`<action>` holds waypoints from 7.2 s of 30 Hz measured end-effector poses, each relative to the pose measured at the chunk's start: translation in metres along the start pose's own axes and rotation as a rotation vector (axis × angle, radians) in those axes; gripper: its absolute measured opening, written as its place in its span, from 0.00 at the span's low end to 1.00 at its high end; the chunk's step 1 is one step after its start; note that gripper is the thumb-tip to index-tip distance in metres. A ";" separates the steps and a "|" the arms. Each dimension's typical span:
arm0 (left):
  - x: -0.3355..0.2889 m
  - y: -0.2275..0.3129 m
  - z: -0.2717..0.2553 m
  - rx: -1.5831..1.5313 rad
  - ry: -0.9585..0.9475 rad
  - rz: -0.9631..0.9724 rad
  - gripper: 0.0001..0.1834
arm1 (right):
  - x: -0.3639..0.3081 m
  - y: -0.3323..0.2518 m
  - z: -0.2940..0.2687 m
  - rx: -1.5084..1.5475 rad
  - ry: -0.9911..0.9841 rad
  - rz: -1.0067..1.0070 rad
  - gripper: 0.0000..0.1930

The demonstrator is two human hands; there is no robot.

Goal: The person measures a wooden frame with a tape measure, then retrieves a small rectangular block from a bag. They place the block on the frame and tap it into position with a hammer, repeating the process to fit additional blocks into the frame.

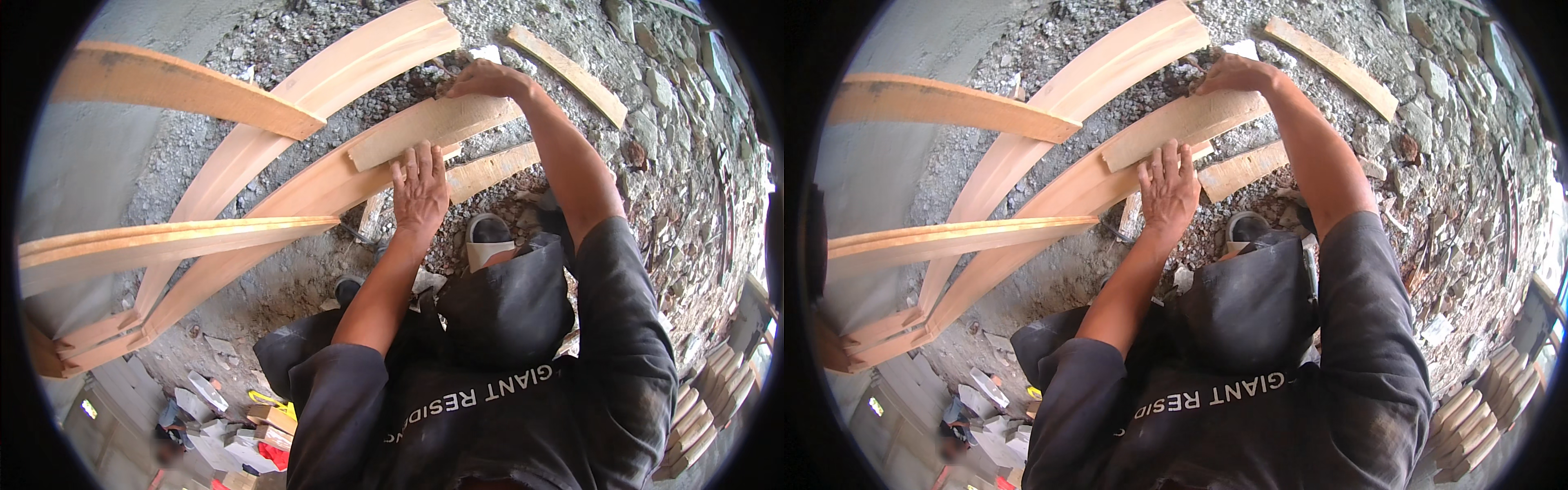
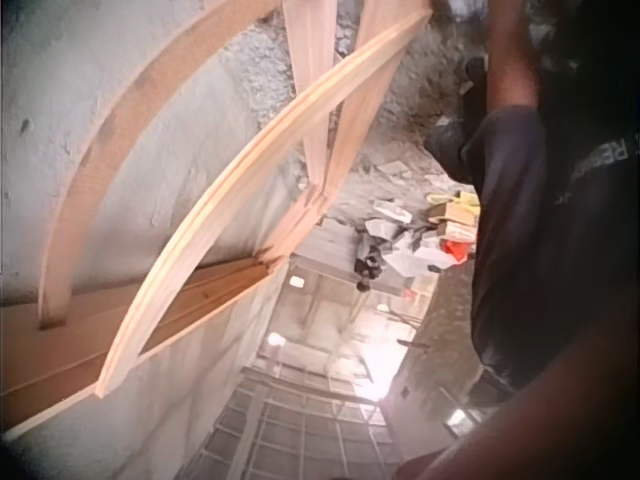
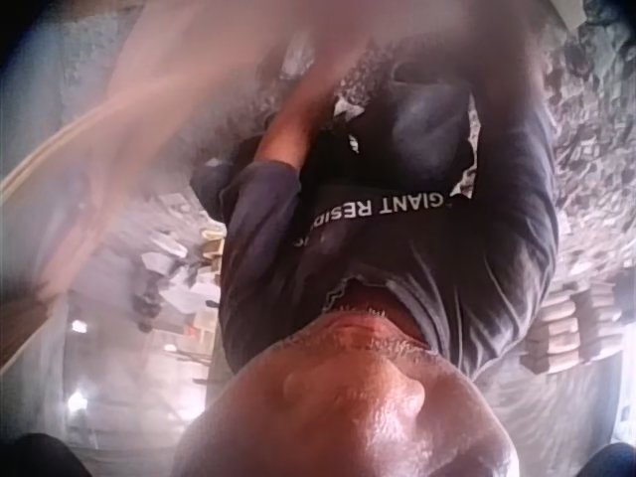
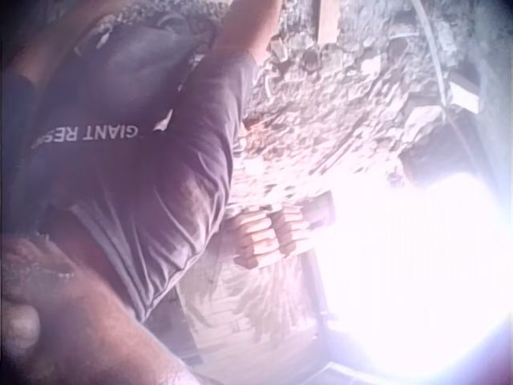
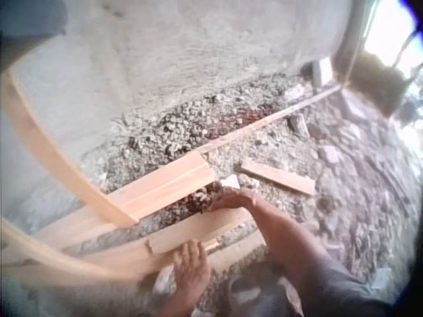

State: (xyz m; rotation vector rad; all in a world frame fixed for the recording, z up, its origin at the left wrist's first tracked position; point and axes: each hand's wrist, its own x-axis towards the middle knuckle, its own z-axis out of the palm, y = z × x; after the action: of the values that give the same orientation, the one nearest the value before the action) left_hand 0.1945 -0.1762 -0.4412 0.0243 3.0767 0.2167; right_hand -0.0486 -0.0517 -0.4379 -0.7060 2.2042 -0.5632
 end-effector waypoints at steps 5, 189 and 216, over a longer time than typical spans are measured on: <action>0.004 0.001 -0.002 0.014 -0.043 0.006 0.29 | -0.004 0.004 -0.014 0.036 -0.051 -0.002 0.27; 0.009 -0.021 -0.001 -0.125 0.142 0.108 0.22 | -0.079 -0.041 0.079 -0.359 0.464 -0.252 0.15; 0.034 -0.037 0.007 -0.084 0.258 0.167 0.20 | -0.075 -0.032 0.092 -0.241 0.512 -0.302 0.09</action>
State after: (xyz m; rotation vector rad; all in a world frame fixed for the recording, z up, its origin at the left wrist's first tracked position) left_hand 0.1606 -0.2111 -0.4555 0.2705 3.3196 0.3865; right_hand 0.0740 -0.0445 -0.4383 -1.1350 2.6895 -0.6945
